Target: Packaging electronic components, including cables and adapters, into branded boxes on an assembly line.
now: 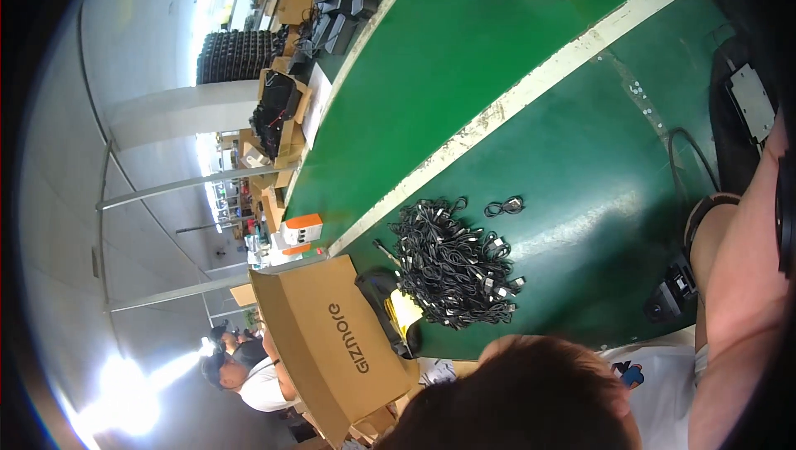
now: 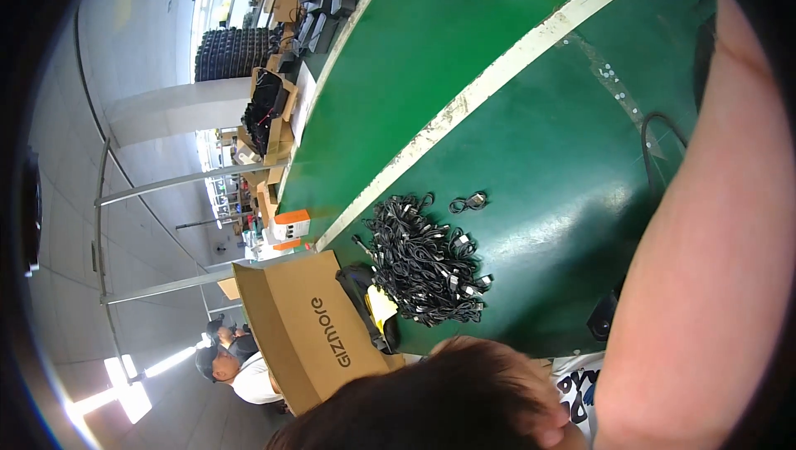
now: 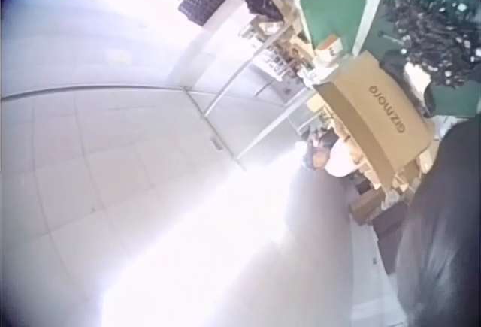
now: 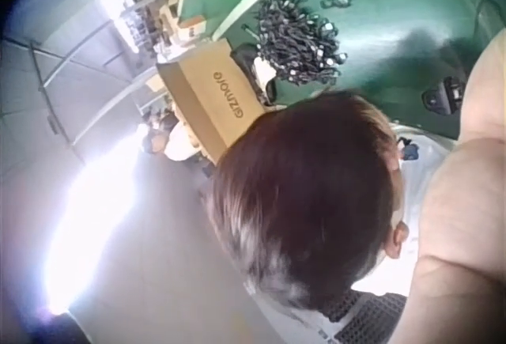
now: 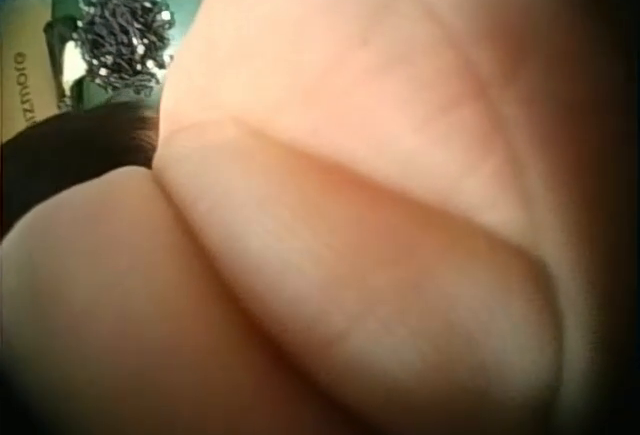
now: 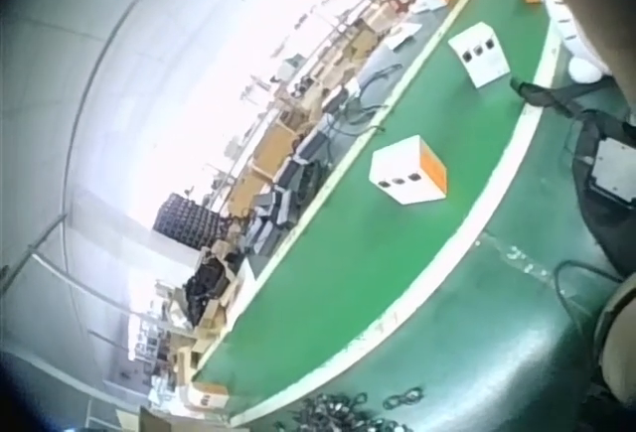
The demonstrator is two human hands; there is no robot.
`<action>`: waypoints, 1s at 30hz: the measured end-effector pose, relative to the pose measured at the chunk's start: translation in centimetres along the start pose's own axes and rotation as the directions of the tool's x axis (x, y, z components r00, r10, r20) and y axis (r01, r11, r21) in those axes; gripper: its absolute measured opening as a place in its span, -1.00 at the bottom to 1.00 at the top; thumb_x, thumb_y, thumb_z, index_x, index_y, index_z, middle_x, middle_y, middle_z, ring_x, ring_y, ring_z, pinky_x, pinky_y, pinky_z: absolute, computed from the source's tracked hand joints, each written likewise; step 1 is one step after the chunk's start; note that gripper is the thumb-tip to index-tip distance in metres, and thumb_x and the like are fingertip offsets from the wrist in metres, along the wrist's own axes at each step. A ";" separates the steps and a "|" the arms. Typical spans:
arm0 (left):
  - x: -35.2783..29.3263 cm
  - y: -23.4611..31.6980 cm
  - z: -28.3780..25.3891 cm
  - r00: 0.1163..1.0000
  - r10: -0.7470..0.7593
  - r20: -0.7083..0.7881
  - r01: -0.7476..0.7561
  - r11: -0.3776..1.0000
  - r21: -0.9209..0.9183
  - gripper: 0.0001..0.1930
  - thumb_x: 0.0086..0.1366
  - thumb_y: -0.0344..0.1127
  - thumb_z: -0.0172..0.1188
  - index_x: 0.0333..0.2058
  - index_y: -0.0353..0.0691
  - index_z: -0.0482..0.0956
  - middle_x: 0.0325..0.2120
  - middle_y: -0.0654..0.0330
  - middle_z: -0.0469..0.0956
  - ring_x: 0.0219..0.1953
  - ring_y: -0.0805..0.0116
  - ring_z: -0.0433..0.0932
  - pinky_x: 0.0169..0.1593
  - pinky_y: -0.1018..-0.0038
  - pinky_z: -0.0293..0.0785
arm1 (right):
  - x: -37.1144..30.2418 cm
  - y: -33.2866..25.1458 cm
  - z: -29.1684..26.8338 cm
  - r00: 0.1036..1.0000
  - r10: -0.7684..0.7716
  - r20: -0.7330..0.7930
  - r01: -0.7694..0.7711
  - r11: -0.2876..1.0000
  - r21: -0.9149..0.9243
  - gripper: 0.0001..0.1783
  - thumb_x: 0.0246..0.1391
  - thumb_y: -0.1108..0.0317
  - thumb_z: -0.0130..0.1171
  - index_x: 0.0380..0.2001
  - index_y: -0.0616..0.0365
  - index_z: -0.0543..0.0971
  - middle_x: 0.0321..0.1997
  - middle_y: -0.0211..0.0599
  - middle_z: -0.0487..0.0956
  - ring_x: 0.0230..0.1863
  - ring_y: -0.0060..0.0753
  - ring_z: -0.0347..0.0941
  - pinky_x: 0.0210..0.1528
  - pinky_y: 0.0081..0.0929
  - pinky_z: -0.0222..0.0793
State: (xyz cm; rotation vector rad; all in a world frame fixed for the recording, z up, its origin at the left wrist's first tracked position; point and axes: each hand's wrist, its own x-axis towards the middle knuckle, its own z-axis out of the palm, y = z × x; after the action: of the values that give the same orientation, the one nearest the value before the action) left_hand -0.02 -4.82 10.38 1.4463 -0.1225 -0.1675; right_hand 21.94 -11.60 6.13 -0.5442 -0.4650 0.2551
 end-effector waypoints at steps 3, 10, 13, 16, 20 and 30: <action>0.6 5.2 2.8 0.986 0.116 -0.116 -0.142 0.959 -0.244 0.00 0.49 0.43 -0.44 0.17 -0.58 0.46 0.29 -0.38 0.38 0.30 -0.30 0.42 0.42 0.00 0.21 | 0.4 -1.3 0.1 0.998 0.052 0.046 -0.054 0.997 0.053 -0.62 0.22 0.04 0.33 -0.05 0.01 0.53 0.01 -0.07 0.53 -0.02 -0.06 0.50 0.03 -0.17 0.48; 1.6 9.4 -2.4 0.893 0.431 0.134 -0.398 0.611 0.684 -0.39 0.57 0.31 -0.27 0.06 0.22 0.76 0.19 0.03 0.60 0.30 0.02 0.52 0.48 -0.29 -0.12 | 1.7 -1.0 -1.0 0.969 0.032 0.246 -0.025 0.999 -0.028 -0.63 0.23 0.03 0.32 -0.05 0.00 0.55 0.01 -0.04 0.55 -0.02 -0.02 0.53 0.03 -0.15 0.50; 1.8 5.6 -4.1 0.803 0.557 0.211 -0.513 0.466 0.721 -0.41 0.57 0.30 -0.26 0.06 0.21 0.75 0.17 0.03 0.60 0.28 0.03 0.52 0.45 -0.27 -0.10 | 2.9 -0.2 -2.2 0.925 -0.080 0.371 0.098 0.995 -0.030 -0.64 0.24 0.03 0.31 -0.05 -0.01 0.56 0.01 -0.03 0.56 -0.03 -0.01 0.54 0.03 -0.13 0.50; 1.9 1.6 -5.6 0.679 0.676 0.287 -0.607 0.295 0.738 -0.42 0.56 0.28 -0.24 0.05 0.20 0.75 0.16 0.03 0.60 0.26 0.03 0.53 0.43 -0.25 -0.07 | 3.7 0.1 -2.8 0.844 -0.174 0.507 0.216 0.976 -0.025 -0.64 0.24 0.03 0.31 -0.05 -0.01 0.56 0.01 -0.01 0.57 -0.03 0.01 0.55 0.04 -0.12 0.51; 3.1 -3.2 -4.5 0.519 0.810 0.275 -0.612 0.127 0.780 -0.44 0.55 0.27 -0.22 0.05 0.19 0.74 0.14 0.03 0.60 0.24 0.03 0.53 0.40 -0.23 -0.04 | 4.8 -0.7 -3.7 0.715 -0.165 0.680 0.242 0.970 -0.019 -0.65 0.25 0.03 0.30 -0.05 -0.02 0.57 0.01 0.00 0.58 -0.04 0.03 0.56 0.04 -0.11 0.52; 2.6 -7.2 -2.8 0.364 0.929 0.074 -0.505 0.130 0.853 -0.48 0.52 0.23 -0.16 0.03 0.15 0.73 0.09 0.04 0.61 0.18 0.04 0.55 0.33 -0.16 0.03 | 3.0 0.5 -2.9 0.616 0.030 0.787 0.071 0.993 -0.093 -0.67 0.27 0.03 0.29 -0.04 -0.03 0.60 0.00 0.05 0.60 -0.05 0.08 0.59 0.05 -0.06 0.55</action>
State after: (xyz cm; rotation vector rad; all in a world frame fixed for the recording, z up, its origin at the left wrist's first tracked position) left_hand 2.74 -3.38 2.87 2.0552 -0.5833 1.3564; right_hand 25.87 -11.35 4.72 -0.5188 -1.3724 0.4514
